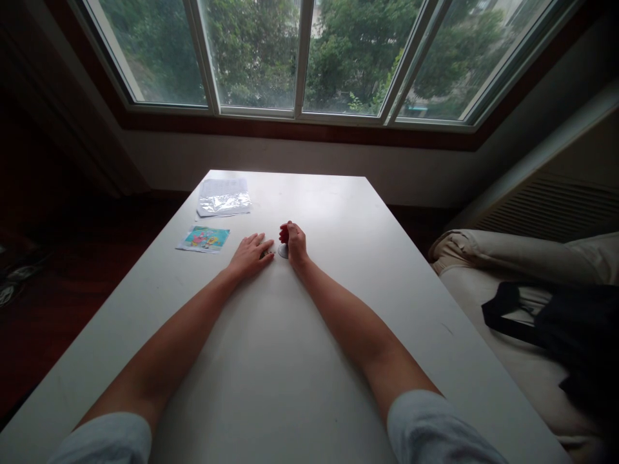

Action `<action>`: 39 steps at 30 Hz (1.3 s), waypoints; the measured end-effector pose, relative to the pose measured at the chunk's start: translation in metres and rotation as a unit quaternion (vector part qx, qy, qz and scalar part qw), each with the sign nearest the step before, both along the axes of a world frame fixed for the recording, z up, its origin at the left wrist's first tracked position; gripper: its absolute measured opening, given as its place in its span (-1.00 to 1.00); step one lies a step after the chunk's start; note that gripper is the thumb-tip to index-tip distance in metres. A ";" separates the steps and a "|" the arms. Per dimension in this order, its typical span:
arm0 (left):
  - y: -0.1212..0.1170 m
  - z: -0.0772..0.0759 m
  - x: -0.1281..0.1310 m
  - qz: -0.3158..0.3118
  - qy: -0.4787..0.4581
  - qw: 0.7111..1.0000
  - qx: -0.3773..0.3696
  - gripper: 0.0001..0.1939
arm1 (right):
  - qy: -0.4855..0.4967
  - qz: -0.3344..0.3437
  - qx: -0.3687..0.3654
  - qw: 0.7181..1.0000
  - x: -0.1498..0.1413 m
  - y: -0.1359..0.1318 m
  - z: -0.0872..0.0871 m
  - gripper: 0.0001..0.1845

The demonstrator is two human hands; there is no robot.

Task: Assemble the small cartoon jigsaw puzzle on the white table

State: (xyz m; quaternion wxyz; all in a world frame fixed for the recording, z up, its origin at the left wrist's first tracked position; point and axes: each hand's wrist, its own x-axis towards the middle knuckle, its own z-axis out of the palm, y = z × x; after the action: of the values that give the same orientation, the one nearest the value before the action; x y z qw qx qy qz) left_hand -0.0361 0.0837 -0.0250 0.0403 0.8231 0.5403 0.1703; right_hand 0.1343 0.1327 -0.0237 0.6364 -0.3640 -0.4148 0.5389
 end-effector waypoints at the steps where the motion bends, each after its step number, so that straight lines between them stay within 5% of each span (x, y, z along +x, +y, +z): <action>1: 0.000 0.000 0.000 -0.003 -0.005 1.000 0.003 -0.52 | 0.000 0.000 0.000 1.000 0.000 0.000 -0.001 -0.58; 22: -0.001 0.008 0.003 0.025 -0.064 0.996 0.058 -0.71 | 0.000 0.002 0.000 1.000 0.000 0.000 0.000 -0.59; 30: 0.000 0.003 0.004 0.039 -0.022 0.998 0.053 -0.48 | 0.002 0.004 0.001 1.000 0.000 0.001 -0.001 -0.59; 39: 0.002 0.002 0.001 0.023 -0.053 0.997 0.053 -0.71 | -0.005 -0.002 0.001 1.000 0.000 0.001 -0.002 -0.59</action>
State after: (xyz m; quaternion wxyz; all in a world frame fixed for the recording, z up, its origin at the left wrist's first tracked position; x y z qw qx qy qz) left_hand -0.0350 0.0861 -0.0232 0.0217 0.8014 0.5461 0.2431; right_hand 0.1341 0.1342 -0.0256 0.6355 -0.3667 -0.4183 0.5354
